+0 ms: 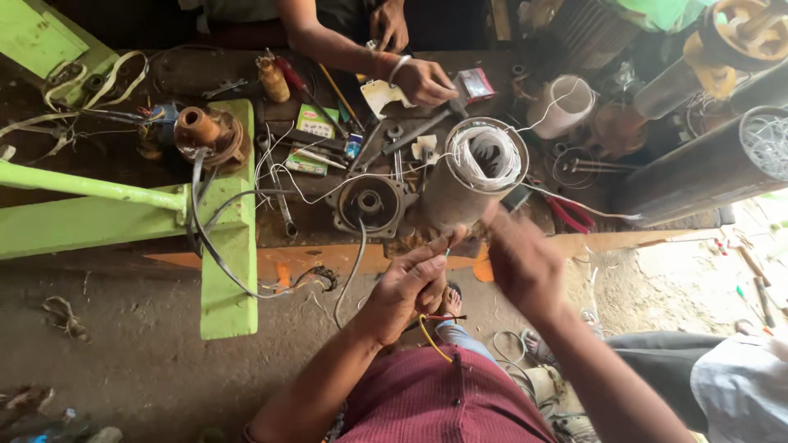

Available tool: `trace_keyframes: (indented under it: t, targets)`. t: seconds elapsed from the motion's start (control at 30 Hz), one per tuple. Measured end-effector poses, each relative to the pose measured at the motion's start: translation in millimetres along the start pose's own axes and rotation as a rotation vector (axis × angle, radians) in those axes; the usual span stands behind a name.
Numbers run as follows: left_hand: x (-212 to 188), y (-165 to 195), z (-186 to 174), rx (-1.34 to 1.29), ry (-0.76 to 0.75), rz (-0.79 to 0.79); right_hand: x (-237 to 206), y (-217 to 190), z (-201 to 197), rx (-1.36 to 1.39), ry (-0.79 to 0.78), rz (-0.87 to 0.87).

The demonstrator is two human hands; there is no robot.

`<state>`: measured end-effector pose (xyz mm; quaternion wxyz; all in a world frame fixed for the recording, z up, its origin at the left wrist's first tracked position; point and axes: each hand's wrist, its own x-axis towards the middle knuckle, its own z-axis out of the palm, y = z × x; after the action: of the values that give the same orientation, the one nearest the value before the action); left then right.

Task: The person strips insulation from multiple colored wires using pliers and twists the exposed ends together. They then connect the wires to a small white electrical box on the workbench.

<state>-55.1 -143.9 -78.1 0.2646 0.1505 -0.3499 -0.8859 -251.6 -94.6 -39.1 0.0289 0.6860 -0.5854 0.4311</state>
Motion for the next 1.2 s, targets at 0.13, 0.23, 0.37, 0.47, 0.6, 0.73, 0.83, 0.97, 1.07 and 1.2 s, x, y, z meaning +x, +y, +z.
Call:
trace_keyframes:
  t: [0.13, 0.23, 0.37, 0.47, 0.6, 0.73, 0.83, 0.97, 1.07, 1.2]
  targets:
    - [4.4, -1.6, -0.5, -0.025, 0.13, -0.047, -0.6, -3.7, -1.1, -0.06, -0.089, -0.142]
    - [6.1, -2.8, 1.3, -0.031, 0.098, -0.017, 0.1, -4.0, -0.7, -0.071, 0.019, -0.092]
    - [8.4, -6.5, 6.0, 0.023, 0.116, -0.012, -2.9, 4.7, 1.2, -0.024, -0.111, 0.017]
    - [8.4, -9.4, 8.3, 0.015, 0.104, -0.002, -11.2, 11.8, 4.5, 0.076, -0.036, -0.101]
    - [10.0, -14.4, 10.2, -0.027, 0.134, 0.03, -19.6, 15.0, 11.2, 0.063, -0.11, 0.142]
    - [11.8, -15.9, 9.0, -0.076, 0.121, -0.034, -17.4, 10.6, 12.4, -0.016, 0.047, -0.03]
    - [12.1, -14.8, 7.3, -0.058, 0.141, -0.055, -13.1, 4.9, 7.8, 0.007, -0.087, 0.004]
    - [12.1, -14.4, 6.5, -0.024, 0.121, -0.014, -7.9, 4.2, 3.1, 0.011, -0.1, -0.148]
    - [10.8, -15.8, 7.2, -0.064, 0.101, -0.05, -8.9, 10.0, 2.8, -0.06, -0.041, -0.055]
    - [9.0, -14.7, 9.3, -0.044, 0.125, -0.045, -17.4, 21.1, 2.6, -0.116, -0.16, -0.256]
